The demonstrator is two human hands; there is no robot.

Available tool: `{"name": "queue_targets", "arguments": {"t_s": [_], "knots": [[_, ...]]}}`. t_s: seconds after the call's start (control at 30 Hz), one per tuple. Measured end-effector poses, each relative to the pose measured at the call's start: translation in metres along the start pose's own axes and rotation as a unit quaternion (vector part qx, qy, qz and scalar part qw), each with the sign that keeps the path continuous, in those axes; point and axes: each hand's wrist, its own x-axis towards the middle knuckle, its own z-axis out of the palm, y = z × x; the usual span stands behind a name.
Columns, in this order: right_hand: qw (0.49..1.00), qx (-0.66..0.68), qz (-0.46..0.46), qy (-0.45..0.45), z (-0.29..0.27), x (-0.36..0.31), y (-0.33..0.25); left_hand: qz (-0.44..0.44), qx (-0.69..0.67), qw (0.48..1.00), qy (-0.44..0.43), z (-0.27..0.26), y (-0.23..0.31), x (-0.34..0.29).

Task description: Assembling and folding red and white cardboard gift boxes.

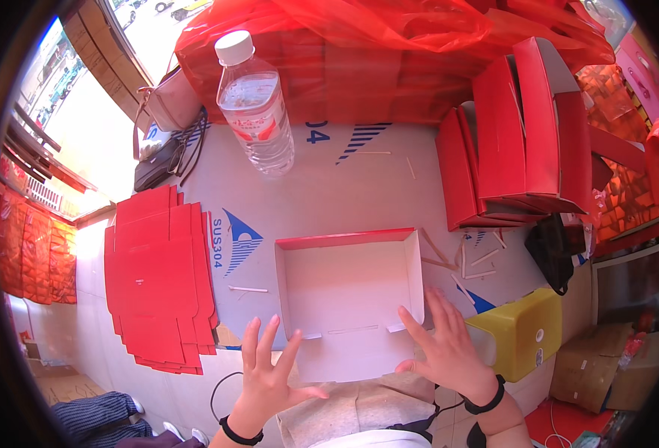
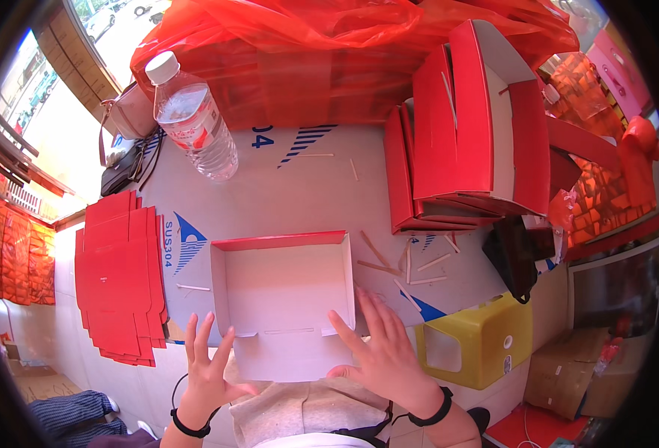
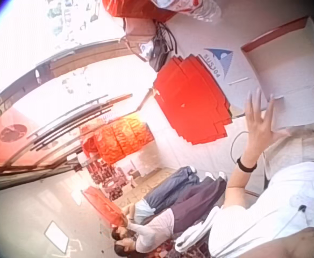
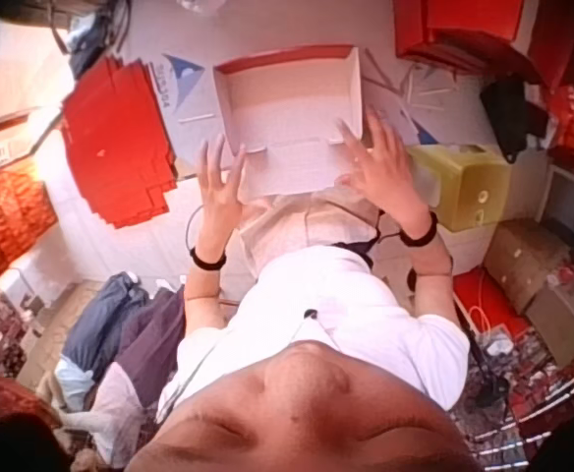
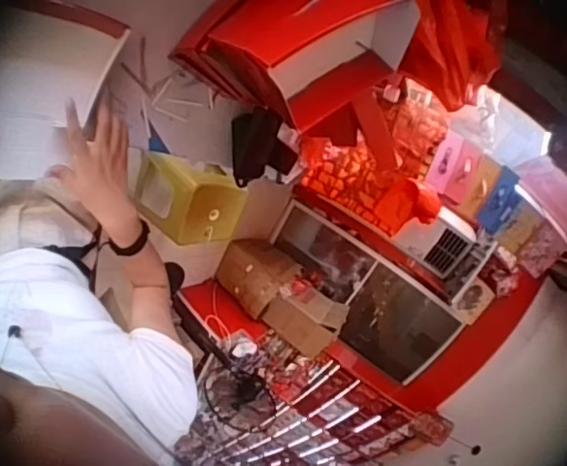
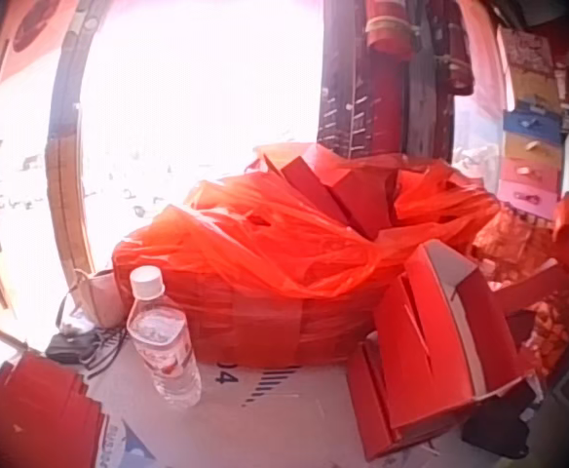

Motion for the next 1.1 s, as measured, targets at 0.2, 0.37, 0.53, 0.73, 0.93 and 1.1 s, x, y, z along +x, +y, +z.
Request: {"name": "queue_targets", "arguments": {"t_s": [0.2,0.37,0.53,0.73,0.93,1.1], "knots": [[0.997,0.03,-0.043,-0.062,-0.004,0.0,0.005,0.081,0.052,0.991,-0.089,0.007,-0.013,-0.009],[0.996,-0.004,-0.058,-0.072,-0.004,0.003,0.006,0.099,0.102,0.987,-0.069,0.015,-0.02,-0.011],[0.996,-0.007,-0.061,-0.066,-0.003,0.002,0.006,0.096,0.056,0.993,0.035,0.023,-0.022,-0.008],[0.997,0.004,-0.055,-0.062,0.006,0.005,0.018,0.088,0.034,0.989,0.118,0.019,-0.023,0.005],[0.985,0.15,-0.031,0.082,0.015,0.012,0.015,0.091,-0.042,0.977,0.187,0.025,-0.025,0.023],[0.962,0.225,-0.013,0.155,0.034,0.01,0.011,0.055,-0.159,0.957,0.236,0.032,-0.021,0.028]]}}
